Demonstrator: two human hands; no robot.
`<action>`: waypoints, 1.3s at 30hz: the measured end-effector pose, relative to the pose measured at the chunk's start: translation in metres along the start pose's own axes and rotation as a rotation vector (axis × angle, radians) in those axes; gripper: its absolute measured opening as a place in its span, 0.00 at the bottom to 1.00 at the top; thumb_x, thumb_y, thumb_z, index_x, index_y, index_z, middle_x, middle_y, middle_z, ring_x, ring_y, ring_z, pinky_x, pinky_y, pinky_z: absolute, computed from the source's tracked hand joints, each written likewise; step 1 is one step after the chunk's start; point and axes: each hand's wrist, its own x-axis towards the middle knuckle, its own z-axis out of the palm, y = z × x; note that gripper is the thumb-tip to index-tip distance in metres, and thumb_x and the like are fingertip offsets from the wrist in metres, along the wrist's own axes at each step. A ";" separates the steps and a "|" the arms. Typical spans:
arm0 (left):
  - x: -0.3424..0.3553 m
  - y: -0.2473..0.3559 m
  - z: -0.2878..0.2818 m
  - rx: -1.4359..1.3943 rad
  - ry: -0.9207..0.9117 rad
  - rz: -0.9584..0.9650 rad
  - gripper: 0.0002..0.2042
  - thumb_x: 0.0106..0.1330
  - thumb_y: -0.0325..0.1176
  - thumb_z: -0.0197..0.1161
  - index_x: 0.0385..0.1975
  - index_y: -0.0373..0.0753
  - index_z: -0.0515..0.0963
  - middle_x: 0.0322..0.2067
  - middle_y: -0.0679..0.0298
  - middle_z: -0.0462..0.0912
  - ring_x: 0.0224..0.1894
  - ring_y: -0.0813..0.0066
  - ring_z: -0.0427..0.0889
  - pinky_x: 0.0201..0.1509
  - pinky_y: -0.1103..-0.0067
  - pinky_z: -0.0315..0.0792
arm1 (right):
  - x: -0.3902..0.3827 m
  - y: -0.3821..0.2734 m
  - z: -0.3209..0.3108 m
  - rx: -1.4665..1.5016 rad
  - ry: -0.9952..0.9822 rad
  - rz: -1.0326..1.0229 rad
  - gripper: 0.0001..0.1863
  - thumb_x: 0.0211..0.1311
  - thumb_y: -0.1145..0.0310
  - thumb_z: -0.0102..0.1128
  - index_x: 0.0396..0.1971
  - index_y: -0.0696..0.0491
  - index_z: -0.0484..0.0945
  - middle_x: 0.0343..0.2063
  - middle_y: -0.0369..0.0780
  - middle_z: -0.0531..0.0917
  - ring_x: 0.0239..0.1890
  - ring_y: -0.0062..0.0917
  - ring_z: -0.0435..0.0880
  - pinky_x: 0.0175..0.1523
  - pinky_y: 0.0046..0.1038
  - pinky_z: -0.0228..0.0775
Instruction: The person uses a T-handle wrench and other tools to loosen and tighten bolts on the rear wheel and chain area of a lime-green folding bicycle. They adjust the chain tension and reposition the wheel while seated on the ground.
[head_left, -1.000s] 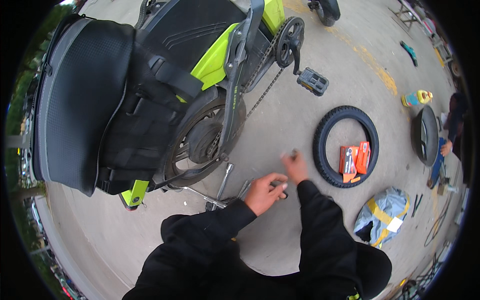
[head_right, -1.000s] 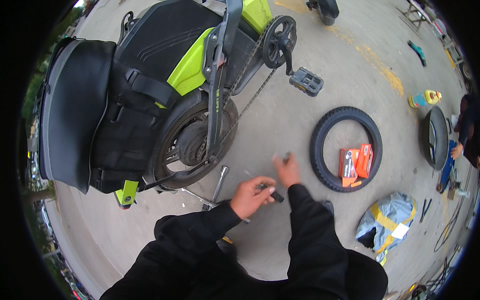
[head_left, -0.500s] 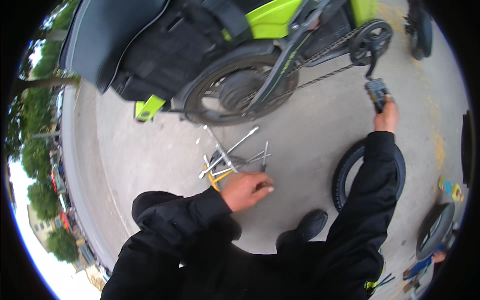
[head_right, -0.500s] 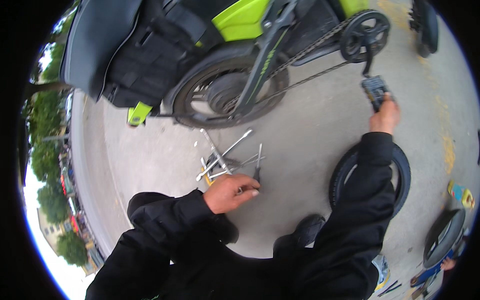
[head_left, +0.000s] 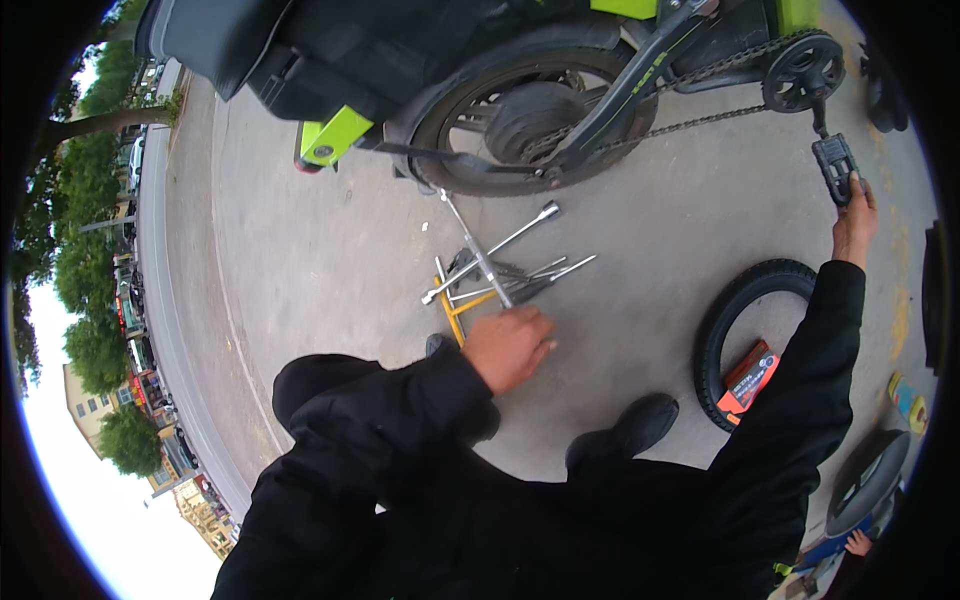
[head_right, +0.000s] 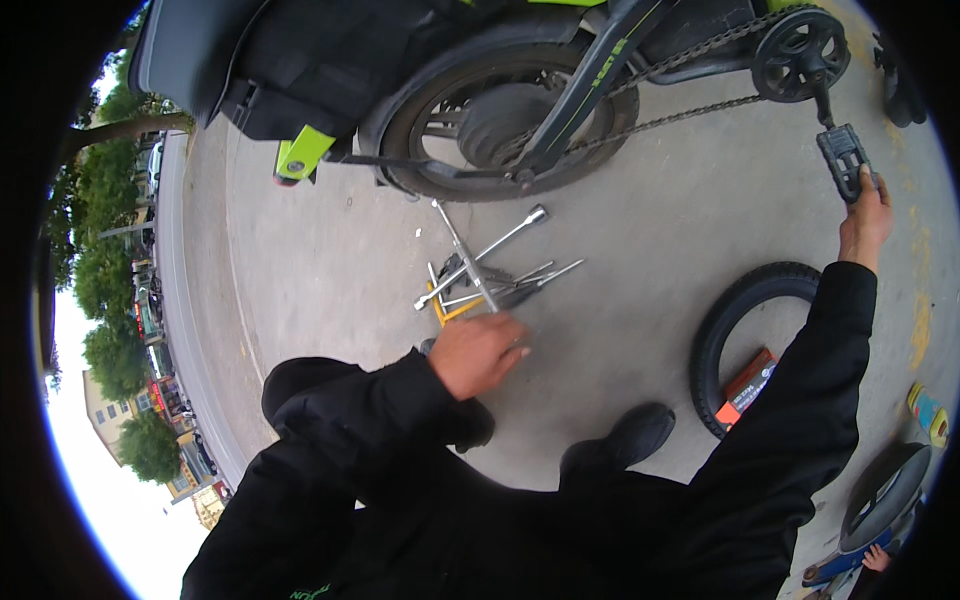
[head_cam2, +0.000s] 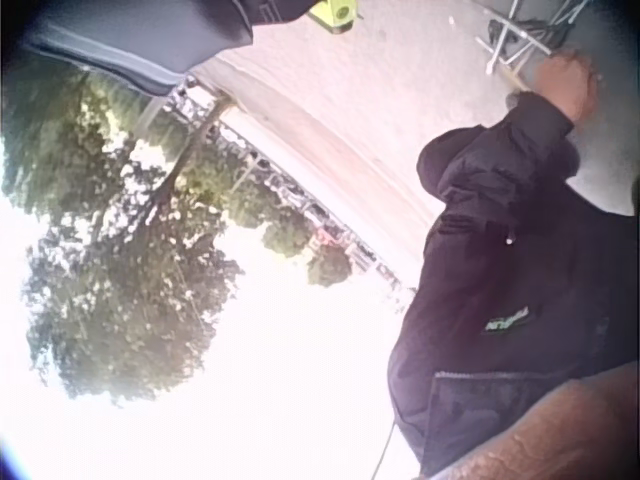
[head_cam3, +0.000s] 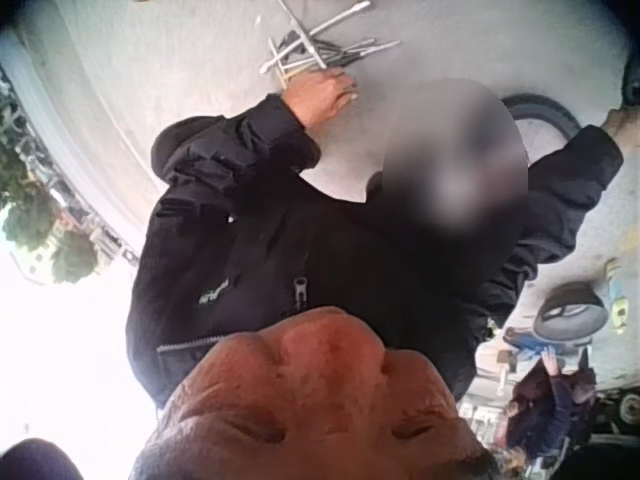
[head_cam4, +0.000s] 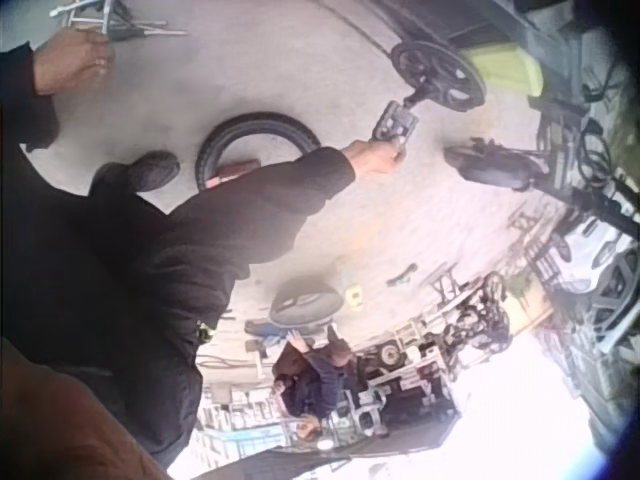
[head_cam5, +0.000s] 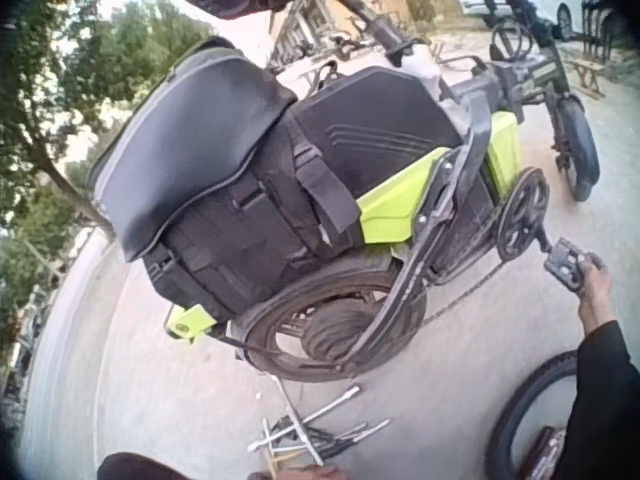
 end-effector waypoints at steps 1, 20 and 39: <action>-0.002 -0.003 0.004 0.048 -0.077 -0.021 0.10 0.60 0.37 0.62 0.34 0.38 0.75 0.34 0.58 0.78 0.38 0.56 0.81 0.36 0.63 0.75 | -0.001 0.003 -0.003 0.042 -0.019 -0.044 0.19 0.63 0.65 0.64 0.48 0.63 0.75 0.40 0.45 0.82 0.38 0.26 0.83 0.43 0.26 0.77; 0.039 0.022 -0.019 -0.343 0.079 0.543 0.06 0.61 0.35 0.61 0.29 0.40 0.75 0.31 0.64 0.76 0.35 0.65 0.80 0.35 0.71 0.74 | -0.573 0.135 0.167 -1.217 -1.112 -0.272 0.16 0.58 0.59 0.60 0.40 0.53 0.71 0.35 0.45 0.80 0.33 0.45 0.83 0.36 0.43 0.76; 0.064 0.008 -0.047 -0.262 0.040 0.609 0.17 0.64 0.45 0.59 0.17 0.41 0.76 0.21 0.60 0.78 0.27 0.61 0.80 0.30 0.64 0.71 | -0.563 -0.105 -0.001 -1.262 -0.440 -0.054 0.14 0.58 0.63 0.65 0.38 0.56 0.77 0.30 0.50 0.82 0.33 0.46 0.82 0.36 0.41 0.74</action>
